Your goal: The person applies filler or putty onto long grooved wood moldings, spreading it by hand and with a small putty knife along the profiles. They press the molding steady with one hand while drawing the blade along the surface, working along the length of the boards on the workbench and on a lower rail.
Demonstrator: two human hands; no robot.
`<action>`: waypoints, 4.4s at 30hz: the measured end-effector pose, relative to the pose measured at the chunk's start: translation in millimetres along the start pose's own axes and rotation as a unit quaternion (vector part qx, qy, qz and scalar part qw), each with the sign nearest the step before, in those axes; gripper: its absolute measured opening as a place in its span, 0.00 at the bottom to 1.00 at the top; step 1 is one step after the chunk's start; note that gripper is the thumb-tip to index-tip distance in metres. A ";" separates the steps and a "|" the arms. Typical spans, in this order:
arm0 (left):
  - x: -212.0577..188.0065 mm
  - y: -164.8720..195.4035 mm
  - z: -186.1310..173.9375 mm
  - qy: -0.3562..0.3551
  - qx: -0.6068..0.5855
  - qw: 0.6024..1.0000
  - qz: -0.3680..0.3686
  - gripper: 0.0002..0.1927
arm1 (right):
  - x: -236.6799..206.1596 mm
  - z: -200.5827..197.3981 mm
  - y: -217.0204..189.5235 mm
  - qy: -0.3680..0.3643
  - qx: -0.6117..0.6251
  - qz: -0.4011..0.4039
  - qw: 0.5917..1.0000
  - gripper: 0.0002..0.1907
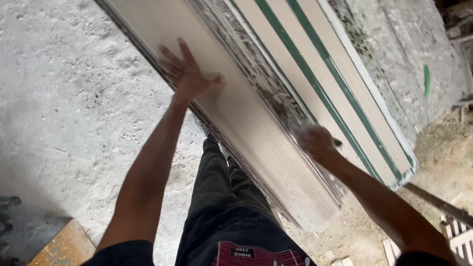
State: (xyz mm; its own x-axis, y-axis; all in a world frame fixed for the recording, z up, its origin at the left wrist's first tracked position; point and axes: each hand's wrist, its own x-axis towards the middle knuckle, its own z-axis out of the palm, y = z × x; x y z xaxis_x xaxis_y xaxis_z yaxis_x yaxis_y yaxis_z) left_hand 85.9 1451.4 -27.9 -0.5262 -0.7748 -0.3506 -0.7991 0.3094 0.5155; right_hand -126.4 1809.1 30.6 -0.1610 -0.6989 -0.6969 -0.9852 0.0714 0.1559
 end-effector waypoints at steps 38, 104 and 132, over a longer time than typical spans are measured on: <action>45.9 -13.4 -150.1 -0.538 -0.082 0.837 0.057 0.80 | 364.6 -366.8 -44.1 0.120 0.021 -0.019 0.992 0.33; 817.7 -391.2 -579.0 -0.095 -0.147 0.985 -0.009 0.91 | 834.2 -837.6 -123.8 0.059 -0.008 0.042 0.997 0.27; 874.3 -443.8 -673.0 -0.562 -0.076 0.815 0.123 0.78 | 1273.4 -1259.0 -186.2 0.186 -0.045 -0.008 0.981 0.09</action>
State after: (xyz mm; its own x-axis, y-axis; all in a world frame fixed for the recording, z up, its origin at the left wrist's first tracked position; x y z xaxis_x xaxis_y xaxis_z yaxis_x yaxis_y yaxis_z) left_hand 176.3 265.6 -37.0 -0.6671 0.3206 -0.6725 -0.6288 0.2418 0.7390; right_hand -73.4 9.9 -4.5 -0.0968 -0.9124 -0.3977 -0.9753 0.0071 0.2209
